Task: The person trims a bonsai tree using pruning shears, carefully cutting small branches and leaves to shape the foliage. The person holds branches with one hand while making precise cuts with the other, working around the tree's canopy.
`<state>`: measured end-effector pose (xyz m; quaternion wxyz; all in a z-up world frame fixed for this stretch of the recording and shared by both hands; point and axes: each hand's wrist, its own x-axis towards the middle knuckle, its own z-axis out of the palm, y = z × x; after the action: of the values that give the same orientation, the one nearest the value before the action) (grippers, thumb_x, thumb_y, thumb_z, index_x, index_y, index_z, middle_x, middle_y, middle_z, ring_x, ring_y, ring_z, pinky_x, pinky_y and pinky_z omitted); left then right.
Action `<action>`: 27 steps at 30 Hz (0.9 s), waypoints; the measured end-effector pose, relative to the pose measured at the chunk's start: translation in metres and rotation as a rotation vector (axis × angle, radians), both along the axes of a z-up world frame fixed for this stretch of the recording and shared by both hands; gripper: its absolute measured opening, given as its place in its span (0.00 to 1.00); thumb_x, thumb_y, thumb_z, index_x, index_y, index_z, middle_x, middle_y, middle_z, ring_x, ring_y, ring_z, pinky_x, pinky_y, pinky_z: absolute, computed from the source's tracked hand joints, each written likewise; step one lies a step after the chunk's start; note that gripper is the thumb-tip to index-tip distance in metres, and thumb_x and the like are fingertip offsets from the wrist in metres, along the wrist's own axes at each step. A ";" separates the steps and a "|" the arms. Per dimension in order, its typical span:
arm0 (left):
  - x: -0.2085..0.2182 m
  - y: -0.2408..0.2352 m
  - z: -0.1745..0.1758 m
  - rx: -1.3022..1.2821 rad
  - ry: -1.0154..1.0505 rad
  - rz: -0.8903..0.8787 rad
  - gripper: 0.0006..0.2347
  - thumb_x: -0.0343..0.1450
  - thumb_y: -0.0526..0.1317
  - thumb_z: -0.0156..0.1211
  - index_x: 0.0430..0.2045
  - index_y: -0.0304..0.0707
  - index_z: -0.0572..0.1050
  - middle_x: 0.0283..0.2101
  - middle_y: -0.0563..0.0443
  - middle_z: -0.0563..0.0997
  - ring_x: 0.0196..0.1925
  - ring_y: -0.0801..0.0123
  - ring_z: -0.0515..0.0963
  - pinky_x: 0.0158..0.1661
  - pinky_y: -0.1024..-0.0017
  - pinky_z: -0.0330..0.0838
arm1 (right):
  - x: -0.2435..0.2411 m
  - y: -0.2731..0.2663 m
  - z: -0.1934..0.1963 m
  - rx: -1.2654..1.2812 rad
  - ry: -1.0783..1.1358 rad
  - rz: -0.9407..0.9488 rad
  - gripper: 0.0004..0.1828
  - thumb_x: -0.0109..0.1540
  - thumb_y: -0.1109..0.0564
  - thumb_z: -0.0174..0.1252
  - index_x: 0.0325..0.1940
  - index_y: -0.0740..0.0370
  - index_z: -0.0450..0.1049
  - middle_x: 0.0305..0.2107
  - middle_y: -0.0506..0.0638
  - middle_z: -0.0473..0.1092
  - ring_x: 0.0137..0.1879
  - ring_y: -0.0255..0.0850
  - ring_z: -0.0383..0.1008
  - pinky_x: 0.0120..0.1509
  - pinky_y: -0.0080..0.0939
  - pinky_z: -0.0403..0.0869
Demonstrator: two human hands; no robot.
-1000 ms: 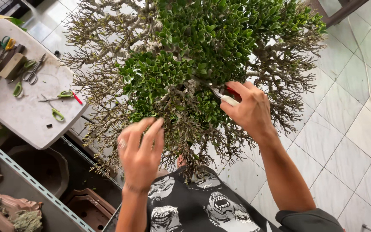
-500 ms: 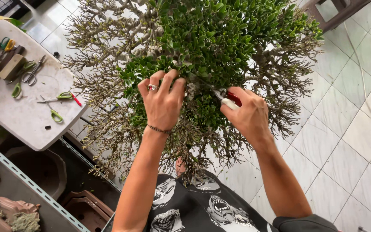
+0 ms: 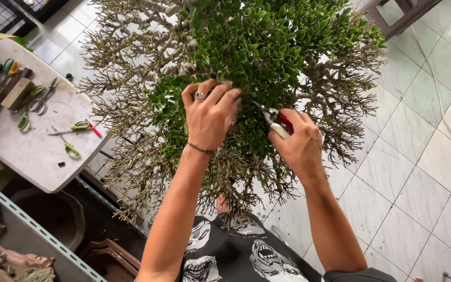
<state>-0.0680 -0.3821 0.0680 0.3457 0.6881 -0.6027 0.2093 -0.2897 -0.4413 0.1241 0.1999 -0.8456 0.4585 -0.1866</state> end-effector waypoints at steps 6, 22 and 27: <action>0.000 -0.001 -0.002 -0.041 0.076 0.003 0.02 0.72 0.41 0.71 0.35 0.53 0.84 0.41 0.60 0.85 0.54 0.68 0.74 0.58 0.58 0.57 | 0.007 0.007 -0.007 0.074 -0.009 -0.030 0.22 0.63 0.51 0.57 0.58 0.65 0.76 0.35 0.66 0.72 0.38 0.64 0.81 0.42 0.62 0.78; 0.006 0.004 -0.009 -0.031 0.070 -0.032 0.02 0.71 0.39 0.71 0.29 0.50 0.83 0.42 0.59 0.84 0.53 0.66 0.74 0.59 0.56 0.57 | 0.007 0.012 0.007 0.223 0.010 -0.107 0.16 0.60 0.43 0.61 0.47 0.49 0.80 0.26 0.61 0.79 0.36 0.59 0.83 0.45 0.58 0.78; 0.007 0.006 -0.008 -0.037 0.096 -0.049 0.02 0.71 0.39 0.70 0.29 0.50 0.83 0.42 0.59 0.84 0.53 0.66 0.74 0.59 0.56 0.57 | 0.006 0.005 0.018 0.284 0.034 -0.073 0.20 0.61 0.44 0.59 0.51 0.56 0.80 0.31 0.65 0.79 0.39 0.61 0.83 0.46 0.61 0.79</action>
<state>-0.0612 -0.3762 0.0598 0.3918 0.6757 -0.5983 0.1787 -0.2833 -0.4360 0.1425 0.3027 -0.7946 0.5141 -0.1126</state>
